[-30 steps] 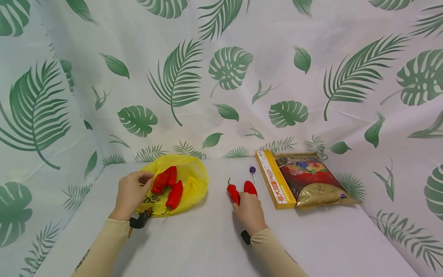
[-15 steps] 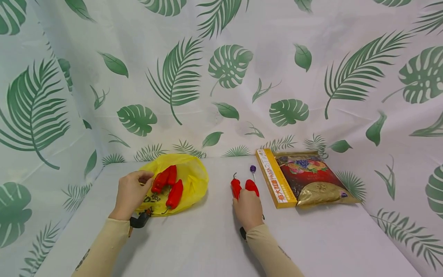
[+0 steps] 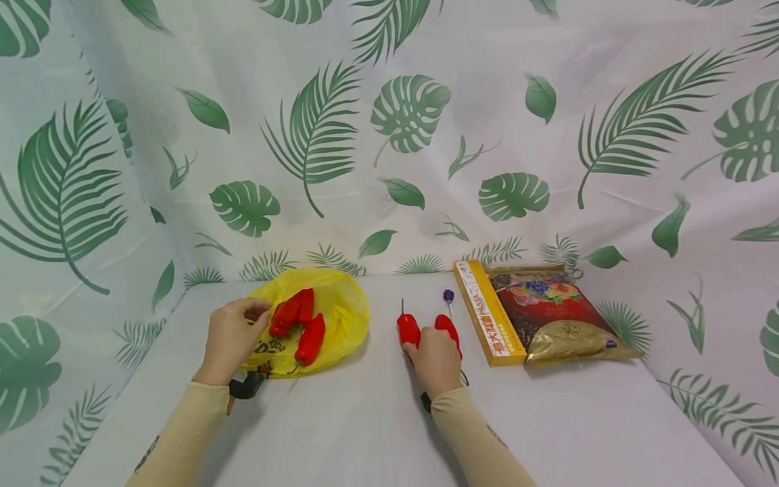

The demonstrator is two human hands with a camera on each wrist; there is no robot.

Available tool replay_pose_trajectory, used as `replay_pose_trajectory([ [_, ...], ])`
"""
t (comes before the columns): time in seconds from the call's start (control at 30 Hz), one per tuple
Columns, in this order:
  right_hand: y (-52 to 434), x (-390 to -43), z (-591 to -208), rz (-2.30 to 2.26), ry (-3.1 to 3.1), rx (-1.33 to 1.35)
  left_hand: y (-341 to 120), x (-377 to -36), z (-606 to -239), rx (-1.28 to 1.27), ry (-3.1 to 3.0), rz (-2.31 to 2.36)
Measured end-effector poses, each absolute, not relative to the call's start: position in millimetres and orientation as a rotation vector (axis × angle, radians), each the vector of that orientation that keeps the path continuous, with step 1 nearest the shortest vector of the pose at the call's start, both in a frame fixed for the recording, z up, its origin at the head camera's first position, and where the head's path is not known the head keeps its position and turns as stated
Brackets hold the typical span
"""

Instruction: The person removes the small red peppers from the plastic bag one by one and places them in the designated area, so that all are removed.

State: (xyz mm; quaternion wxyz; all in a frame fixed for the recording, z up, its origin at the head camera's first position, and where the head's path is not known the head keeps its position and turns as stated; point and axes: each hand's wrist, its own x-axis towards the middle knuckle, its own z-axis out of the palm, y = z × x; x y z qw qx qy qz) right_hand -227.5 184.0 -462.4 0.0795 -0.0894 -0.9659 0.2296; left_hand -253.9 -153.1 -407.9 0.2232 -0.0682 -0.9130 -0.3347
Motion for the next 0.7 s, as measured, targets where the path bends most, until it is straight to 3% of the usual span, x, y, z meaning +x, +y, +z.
replay_pose_trajectory([
  [0.3, 176.6, -230.6, -454.9, 0.754, -2.874, -0.253, -154.7, -254.0, -405.5, -0.171, -2.541, -0.933],
  [0.7, 129.6, -232.8, -446.9, 1.176, -2.683, 0.149, -157.9, -252.6, -407.6, -0.151, -2.542, -0.944],
])
